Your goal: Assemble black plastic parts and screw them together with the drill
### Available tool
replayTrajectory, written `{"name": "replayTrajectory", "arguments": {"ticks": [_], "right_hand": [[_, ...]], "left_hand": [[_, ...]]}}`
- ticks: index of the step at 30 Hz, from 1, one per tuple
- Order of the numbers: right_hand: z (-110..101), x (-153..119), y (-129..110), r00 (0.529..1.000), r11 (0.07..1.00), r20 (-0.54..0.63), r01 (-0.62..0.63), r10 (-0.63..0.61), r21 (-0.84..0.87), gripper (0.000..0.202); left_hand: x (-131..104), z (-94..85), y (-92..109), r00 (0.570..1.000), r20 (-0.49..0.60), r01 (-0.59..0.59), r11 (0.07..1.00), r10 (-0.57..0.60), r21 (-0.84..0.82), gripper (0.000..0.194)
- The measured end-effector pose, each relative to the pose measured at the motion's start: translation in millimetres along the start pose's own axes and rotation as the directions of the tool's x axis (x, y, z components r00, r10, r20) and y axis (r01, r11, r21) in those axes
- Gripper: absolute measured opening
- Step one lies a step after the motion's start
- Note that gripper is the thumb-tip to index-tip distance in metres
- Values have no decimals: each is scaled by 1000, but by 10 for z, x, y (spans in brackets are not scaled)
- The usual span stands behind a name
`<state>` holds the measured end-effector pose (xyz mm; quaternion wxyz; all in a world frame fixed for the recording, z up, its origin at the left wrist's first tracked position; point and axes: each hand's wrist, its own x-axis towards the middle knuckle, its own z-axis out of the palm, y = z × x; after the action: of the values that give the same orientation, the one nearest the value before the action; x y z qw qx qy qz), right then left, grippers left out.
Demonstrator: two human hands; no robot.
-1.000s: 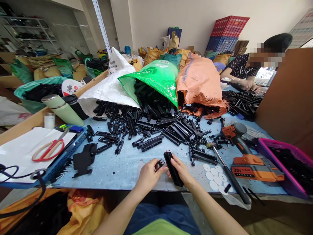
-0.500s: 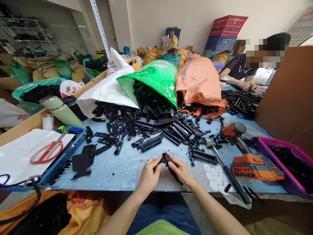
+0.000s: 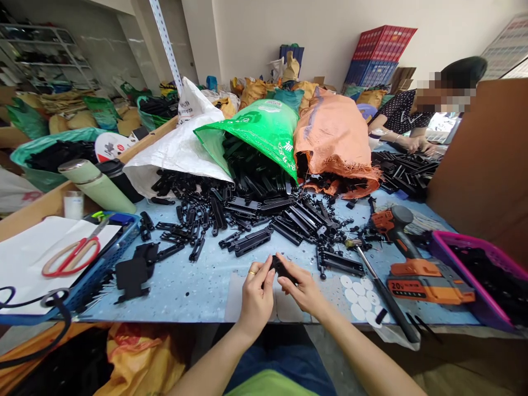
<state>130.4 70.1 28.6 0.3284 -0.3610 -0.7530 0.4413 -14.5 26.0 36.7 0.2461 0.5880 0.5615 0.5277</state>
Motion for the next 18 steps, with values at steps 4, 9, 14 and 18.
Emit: {"name": "replayTrajectory", "arguments": {"ticks": [4, 9, 14, 18], "right_hand": [[137, -11, -116, 992, 999, -127, -23, 26, 26, 51], [229, -34, -103, 989, 994, -135, -46, 59, 96, 55], [99, 70, 81, 997, 988, 38, -57, 63, -143, 51], [-554, 525, 342, 993, 844, -105, -109, 63, -525, 41]], "left_hand": [[33, 43, 97, 995, -98, 5, 1000, -7, -23, 35], [64, -31, 26, 997, 23, -77, 997, 76, 26, 35], [-36, 15, -226, 996, -14, 84, 975, -83, 205, 39], [46, 9, -324, 935, 351, -216, 855, 43, 471, 52]]}}
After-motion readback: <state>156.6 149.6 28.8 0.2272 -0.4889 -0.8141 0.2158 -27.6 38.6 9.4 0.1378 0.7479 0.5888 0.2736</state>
